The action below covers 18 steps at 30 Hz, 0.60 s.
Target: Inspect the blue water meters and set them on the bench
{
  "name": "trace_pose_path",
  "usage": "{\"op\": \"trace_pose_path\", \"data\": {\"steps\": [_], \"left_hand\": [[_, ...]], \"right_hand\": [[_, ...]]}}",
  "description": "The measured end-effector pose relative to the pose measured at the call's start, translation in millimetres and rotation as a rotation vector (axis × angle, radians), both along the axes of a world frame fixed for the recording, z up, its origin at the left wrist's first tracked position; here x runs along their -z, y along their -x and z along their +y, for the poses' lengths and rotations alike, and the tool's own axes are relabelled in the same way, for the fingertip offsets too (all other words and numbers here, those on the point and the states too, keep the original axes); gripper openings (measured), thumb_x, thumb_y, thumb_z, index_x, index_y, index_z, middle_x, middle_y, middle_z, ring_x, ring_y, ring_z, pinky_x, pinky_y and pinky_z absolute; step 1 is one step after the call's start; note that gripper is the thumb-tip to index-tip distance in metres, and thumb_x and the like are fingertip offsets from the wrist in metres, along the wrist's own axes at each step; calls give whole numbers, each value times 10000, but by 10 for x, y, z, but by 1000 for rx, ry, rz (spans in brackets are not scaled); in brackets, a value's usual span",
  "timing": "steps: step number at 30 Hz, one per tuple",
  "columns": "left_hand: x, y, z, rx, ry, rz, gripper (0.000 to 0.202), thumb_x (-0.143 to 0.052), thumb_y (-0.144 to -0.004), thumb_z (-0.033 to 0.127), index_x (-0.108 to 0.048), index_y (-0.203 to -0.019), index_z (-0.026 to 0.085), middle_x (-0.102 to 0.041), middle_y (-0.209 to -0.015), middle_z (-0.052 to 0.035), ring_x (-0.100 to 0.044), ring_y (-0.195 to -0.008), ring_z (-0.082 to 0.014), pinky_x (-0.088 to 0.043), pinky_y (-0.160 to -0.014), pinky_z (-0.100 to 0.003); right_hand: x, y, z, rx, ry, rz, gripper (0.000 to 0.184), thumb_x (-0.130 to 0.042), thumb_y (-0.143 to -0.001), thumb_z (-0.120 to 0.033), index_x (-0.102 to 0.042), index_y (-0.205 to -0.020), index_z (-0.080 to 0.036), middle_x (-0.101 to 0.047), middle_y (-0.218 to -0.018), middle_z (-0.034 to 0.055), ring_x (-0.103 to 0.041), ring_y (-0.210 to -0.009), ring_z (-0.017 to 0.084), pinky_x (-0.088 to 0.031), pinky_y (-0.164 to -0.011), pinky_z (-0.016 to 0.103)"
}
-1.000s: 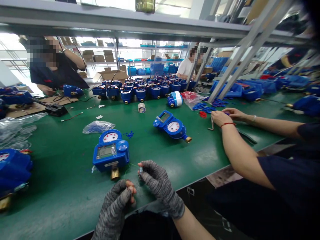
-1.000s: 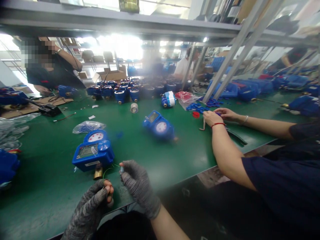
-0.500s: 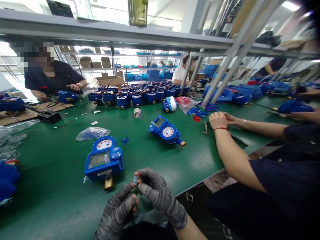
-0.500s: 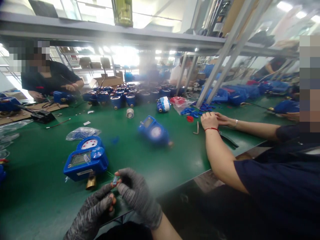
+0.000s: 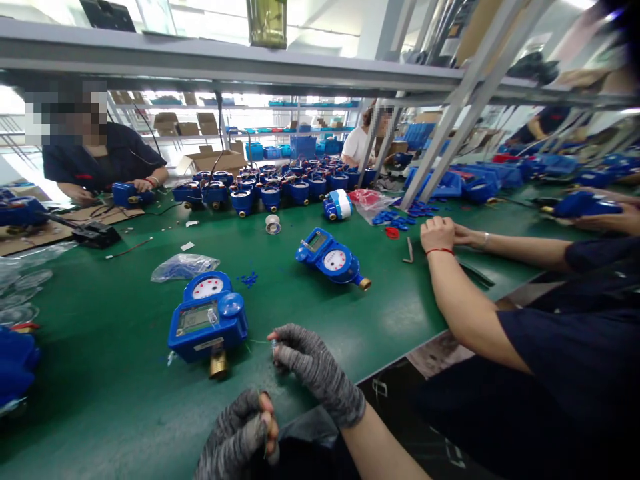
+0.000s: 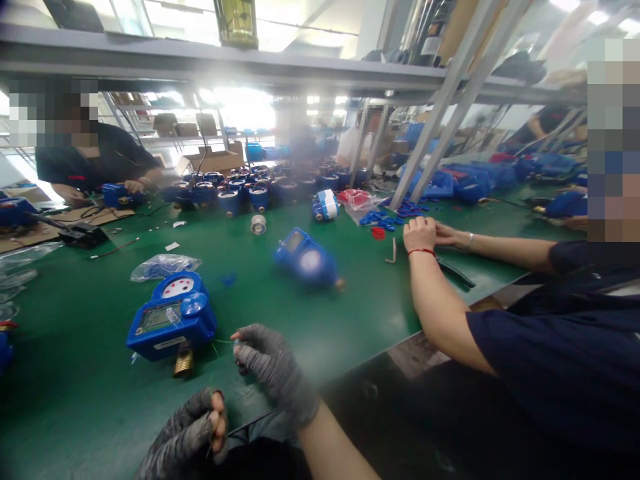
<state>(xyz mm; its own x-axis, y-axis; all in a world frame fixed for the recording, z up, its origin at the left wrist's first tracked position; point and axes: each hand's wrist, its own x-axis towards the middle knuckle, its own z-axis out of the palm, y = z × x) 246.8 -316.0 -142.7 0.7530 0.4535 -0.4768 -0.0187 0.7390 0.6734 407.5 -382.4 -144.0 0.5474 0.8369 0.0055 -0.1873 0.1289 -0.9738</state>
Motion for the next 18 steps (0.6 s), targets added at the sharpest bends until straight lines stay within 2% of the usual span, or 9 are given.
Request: {"op": "trace_pose_path", "data": {"steps": [3, 6, 9, 13, 16, 18], "left_hand": [[77, -125, 105, -111, -19, -25, 372, -921, -566, 310, -732, -854, 167, -659, -649, -18, -578, -549, -102, -459, -536, -203], [152, -279, 226, -119, 49, -82, 430, -920, -574, 266, -736, -950, 166, -692, -720, -30, -592, -567, -88, -457, -537, -181], [205, -370, 279, -56, 119, -112, 371, -904, -599, 255, -732, -907, 143, -669, -700, -23, -576, -556, -80, -450, -529, -180], [239, -381, 286, -6, 148, -123, 285, -882, -633, 260, -715, -829, 137, -619, -667, -2, -544, -554, -74, -446, -534, -188], [234, -367, 300, 1, 142, -98, 320, -874, -639, 247, -722, -904, 151, -650, -746, -19, -561, -606, -87, -469, -581, -207], [214, -365, 314, 1, 106, -67, 365, -882, -617, 256, -719, -925, 150, -655, -769, -28, -565, -625, -100, -478, -599, -223]], "right_hand": [[28, 23, -25, -66, -11, 100, 249, -678, -833, -306, -684, -1044, -174, -681, -776, 3, -637, -690, 121, -511, -651, 230], [35, 54, -38, -78, -17, 45, 222, -691, -836, -289, -711, -1038, -199, -733, -936, 25, -682, -840, 148, -541, -771, 259], [37, 72, -62, -39, 15, -146, 223, -657, -872, -298, -725, -1065, -210, -744, -1021, 41, -693, -941, 178, -546, -863, 304], [43, 97, -147, 87, 58, -556, 287, -570, -916, -255, -702, -1170, -232, -719, -1144, 64, -661, -1076, 207, -504, -991, 372], [51, 126, -196, 145, 55, -711, 376, -597, -881, -229, -651, -1252, -243, -694, -1194, 77, -650, -1096, 219, -516, -984, 380], [63, 147, -194, 175, 50, -747, 355, -608, -871, -223, -661, -1221, -246, -700, -1165, 75, -656, -1073, 217, -529, -965, 375]]}}
